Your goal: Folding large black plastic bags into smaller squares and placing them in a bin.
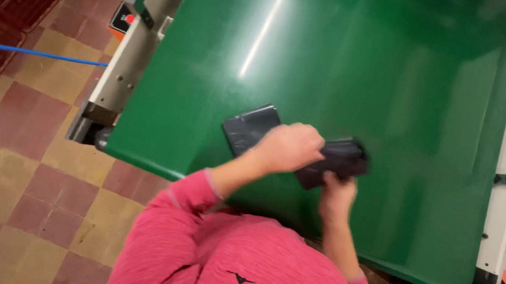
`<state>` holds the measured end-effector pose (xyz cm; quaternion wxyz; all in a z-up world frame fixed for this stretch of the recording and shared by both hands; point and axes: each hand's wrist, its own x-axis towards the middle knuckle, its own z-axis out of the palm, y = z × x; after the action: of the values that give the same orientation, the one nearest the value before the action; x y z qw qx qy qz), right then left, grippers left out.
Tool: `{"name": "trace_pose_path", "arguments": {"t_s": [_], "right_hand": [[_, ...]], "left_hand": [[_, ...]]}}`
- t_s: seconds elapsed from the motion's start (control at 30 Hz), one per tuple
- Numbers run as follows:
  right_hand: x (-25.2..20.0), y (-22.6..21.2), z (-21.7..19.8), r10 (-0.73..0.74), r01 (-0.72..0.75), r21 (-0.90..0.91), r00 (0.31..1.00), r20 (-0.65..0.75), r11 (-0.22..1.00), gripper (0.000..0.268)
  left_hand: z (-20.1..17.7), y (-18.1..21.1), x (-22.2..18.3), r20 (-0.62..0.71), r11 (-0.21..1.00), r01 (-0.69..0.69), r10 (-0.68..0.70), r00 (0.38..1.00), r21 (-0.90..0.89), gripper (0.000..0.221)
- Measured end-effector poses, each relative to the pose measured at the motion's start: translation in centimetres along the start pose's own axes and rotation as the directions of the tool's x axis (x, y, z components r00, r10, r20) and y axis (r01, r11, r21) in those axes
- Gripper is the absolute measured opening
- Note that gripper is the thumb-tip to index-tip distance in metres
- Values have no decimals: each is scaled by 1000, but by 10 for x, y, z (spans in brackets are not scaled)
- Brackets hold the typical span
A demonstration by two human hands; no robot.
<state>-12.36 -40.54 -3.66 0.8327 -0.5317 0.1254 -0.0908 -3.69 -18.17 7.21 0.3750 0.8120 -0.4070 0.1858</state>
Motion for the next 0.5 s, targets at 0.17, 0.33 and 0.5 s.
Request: {"name": "trace_pose_path", "arguments": {"t_s": [0.17,0.33,0.5], "right_hand": [[-18,67,101,134,-126,-274,991,10,954,47],[-26,87,134,110,-109,-452,994,-24,885,41],[-34,82,159,77,-214,-661,970,-230,719,42]], "left_hand": [[-36,-100,-77,-49,930,221,-216,975,295,34],[-15,-139,-114,-2,890,300,-319,948,343,39],[-29,-136,-108,71,919,251,-284,956,303,47]]}}
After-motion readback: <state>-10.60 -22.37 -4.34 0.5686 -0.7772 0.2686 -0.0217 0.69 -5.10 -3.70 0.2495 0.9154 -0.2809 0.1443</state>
